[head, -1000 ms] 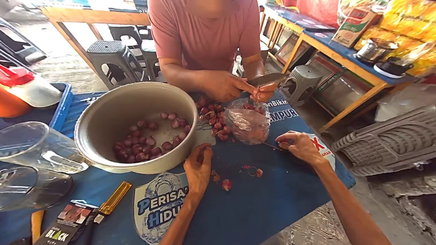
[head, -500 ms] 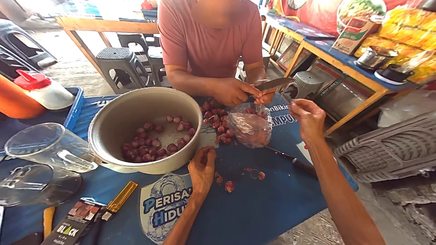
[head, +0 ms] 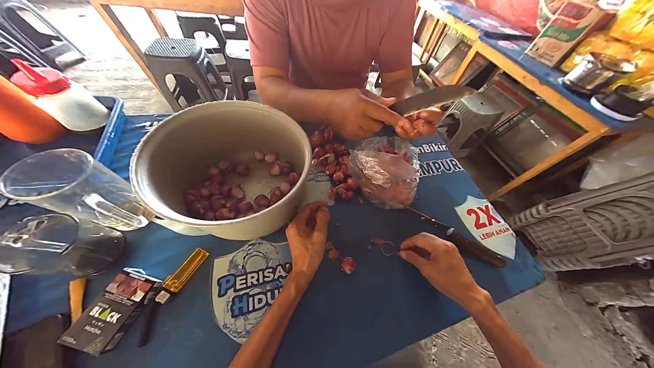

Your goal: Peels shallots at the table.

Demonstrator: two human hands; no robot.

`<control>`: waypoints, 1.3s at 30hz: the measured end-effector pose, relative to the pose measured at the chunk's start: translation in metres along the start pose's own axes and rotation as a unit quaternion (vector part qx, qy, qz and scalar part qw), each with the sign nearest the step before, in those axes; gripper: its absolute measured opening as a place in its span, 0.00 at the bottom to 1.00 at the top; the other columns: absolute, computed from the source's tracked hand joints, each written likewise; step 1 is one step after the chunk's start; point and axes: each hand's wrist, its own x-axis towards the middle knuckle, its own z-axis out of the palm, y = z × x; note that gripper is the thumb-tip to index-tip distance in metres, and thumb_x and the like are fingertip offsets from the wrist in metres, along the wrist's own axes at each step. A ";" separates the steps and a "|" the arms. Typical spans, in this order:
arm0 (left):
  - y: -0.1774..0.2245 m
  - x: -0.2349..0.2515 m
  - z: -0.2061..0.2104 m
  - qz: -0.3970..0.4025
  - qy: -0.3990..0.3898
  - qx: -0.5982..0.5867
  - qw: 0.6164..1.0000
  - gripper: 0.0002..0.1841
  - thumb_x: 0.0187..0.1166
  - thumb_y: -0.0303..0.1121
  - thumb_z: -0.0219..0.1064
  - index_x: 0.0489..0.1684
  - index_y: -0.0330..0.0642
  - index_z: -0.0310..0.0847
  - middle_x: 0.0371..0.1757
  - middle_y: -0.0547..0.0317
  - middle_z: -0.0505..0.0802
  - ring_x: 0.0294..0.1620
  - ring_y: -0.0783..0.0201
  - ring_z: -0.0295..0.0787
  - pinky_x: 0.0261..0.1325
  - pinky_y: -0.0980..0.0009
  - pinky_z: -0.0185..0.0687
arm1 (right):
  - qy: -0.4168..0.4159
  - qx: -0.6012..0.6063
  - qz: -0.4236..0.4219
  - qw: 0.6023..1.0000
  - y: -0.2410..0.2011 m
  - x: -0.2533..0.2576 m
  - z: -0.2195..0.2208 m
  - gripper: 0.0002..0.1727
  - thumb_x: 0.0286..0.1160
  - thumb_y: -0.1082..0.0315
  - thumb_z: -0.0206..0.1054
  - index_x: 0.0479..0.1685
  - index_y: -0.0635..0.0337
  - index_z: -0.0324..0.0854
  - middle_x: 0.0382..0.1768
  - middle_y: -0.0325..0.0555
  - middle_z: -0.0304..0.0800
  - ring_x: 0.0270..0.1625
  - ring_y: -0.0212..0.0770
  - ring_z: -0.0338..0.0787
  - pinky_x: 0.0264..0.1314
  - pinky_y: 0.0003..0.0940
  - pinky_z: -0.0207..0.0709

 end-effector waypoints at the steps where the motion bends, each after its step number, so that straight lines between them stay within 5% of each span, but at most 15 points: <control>1: 0.000 0.000 0.000 0.002 0.003 -0.001 1.000 0.12 0.84 0.33 0.61 0.49 0.34 0.88 0.33 0.65 0.92 0.33 0.81 0.84 0.39 0.83 0.78 | 0.016 -0.003 0.003 1.000 -0.003 0.002 -0.001 0.09 0.76 0.64 0.69 0.42 0.59 0.92 0.40 0.48 0.93 0.42 0.41 0.91 0.47 0.37 0.85; 5: 0.000 0.000 0.000 0.004 0.005 0.000 1.000 0.12 0.83 0.32 0.61 0.49 0.34 0.88 0.33 0.65 0.92 0.33 0.82 0.84 0.40 0.84 0.78 | 0.034 0.013 -0.006 0.999 -0.020 0.018 -0.004 0.11 0.77 0.61 0.68 0.44 0.57 0.92 0.41 0.45 0.93 0.42 0.37 0.91 0.46 0.33 0.85; 9: -0.001 0.000 0.001 0.007 0.005 -0.009 1.000 0.12 0.83 0.31 0.61 0.48 0.34 0.88 0.32 0.65 0.92 0.32 0.82 0.85 0.39 0.84 0.78 | -0.069 -0.049 0.008 0.996 -0.040 0.034 0.005 0.14 0.77 0.59 0.69 0.52 0.57 0.91 0.49 0.51 0.91 0.55 0.50 0.89 0.57 0.49 0.81; 16: 0.001 0.000 0.003 0.009 0.001 -0.014 1.000 0.13 0.84 0.31 0.60 0.51 0.32 0.88 0.34 0.62 0.92 0.33 0.80 0.86 0.40 0.82 0.80 | -0.128 -0.144 0.039 0.981 -0.061 0.042 0.012 0.13 0.82 0.66 0.62 0.51 0.65 0.88 0.51 0.57 0.90 0.60 0.57 0.87 0.58 0.51 0.79; 20: 0.003 0.000 0.003 0.002 0.001 -0.012 1.000 0.13 0.84 0.32 0.60 0.51 0.32 0.88 0.34 0.62 0.92 0.32 0.80 0.86 0.39 0.82 0.80 | -0.132 -0.098 0.058 0.985 -0.054 0.046 0.012 0.14 0.84 0.66 0.59 0.52 0.67 0.86 0.51 0.58 0.88 0.60 0.57 0.86 0.62 0.52 0.77; 23: 0.003 -0.001 0.003 0.000 0.001 -0.017 1.000 0.13 0.84 0.32 0.60 0.51 0.33 0.88 0.34 0.63 0.92 0.32 0.81 0.85 0.39 0.83 0.79 | -0.026 0.025 0.029 0.999 -0.039 0.049 0.008 0.13 0.81 0.64 0.65 0.49 0.65 0.88 0.45 0.54 0.90 0.47 0.47 0.89 0.53 0.46 0.82; 26: 0.001 0.000 0.003 0.001 -0.002 -0.014 1.000 0.14 0.84 0.33 0.60 0.51 0.33 0.88 0.34 0.62 0.92 0.33 0.79 0.85 0.40 0.81 0.80 | 0.142 0.126 -0.047 0.981 -0.033 0.056 -0.020 0.13 0.78 0.65 0.69 0.49 0.66 0.89 0.45 0.48 0.92 0.45 0.34 0.91 0.48 0.31 0.86; 30: 0.001 0.000 0.004 0.004 -0.001 -0.016 1.000 0.14 0.84 0.34 0.60 0.51 0.33 0.89 0.34 0.62 0.92 0.32 0.81 0.85 0.39 0.82 0.80 | 0.366 0.216 -0.106 0.899 -0.039 0.064 -0.083 0.09 0.81 0.68 0.67 0.52 0.61 0.85 0.45 0.30 0.90 0.44 0.24 0.87 0.50 0.24 0.83; 33: 0.002 0.000 0.004 0.008 0.000 -0.013 1.000 0.14 0.84 0.34 0.60 0.51 0.33 0.89 0.33 0.63 0.92 0.31 0.81 0.84 0.38 0.83 0.78 | 0.504 0.251 -0.089 0.822 -0.046 0.078 -0.105 0.08 0.84 0.70 0.62 0.53 0.60 0.83 0.39 0.29 0.86 0.34 0.23 0.83 0.39 0.20 0.79; 37: 0.002 0.000 0.003 0.007 0.000 -0.013 1.000 0.14 0.83 0.33 0.60 0.52 0.33 0.88 0.33 0.62 0.92 0.31 0.81 0.84 0.38 0.83 0.78 | 0.544 0.320 -0.028 0.776 -0.045 0.098 -0.089 0.08 0.87 0.69 0.59 0.54 0.61 0.81 0.38 0.31 0.84 0.32 0.23 0.81 0.34 0.18 0.76; 39: 0.002 0.000 0.003 0.007 0.002 -0.011 1.000 0.14 0.83 0.33 0.60 0.51 0.33 0.89 0.33 0.63 0.91 0.31 0.81 0.83 0.38 0.83 0.78 | 0.512 0.259 -0.030 0.819 -0.029 0.108 -0.070 0.12 0.87 0.69 0.59 0.57 0.66 0.80 0.40 0.35 0.85 0.35 0.24 0.82 0.38 0.20 0.77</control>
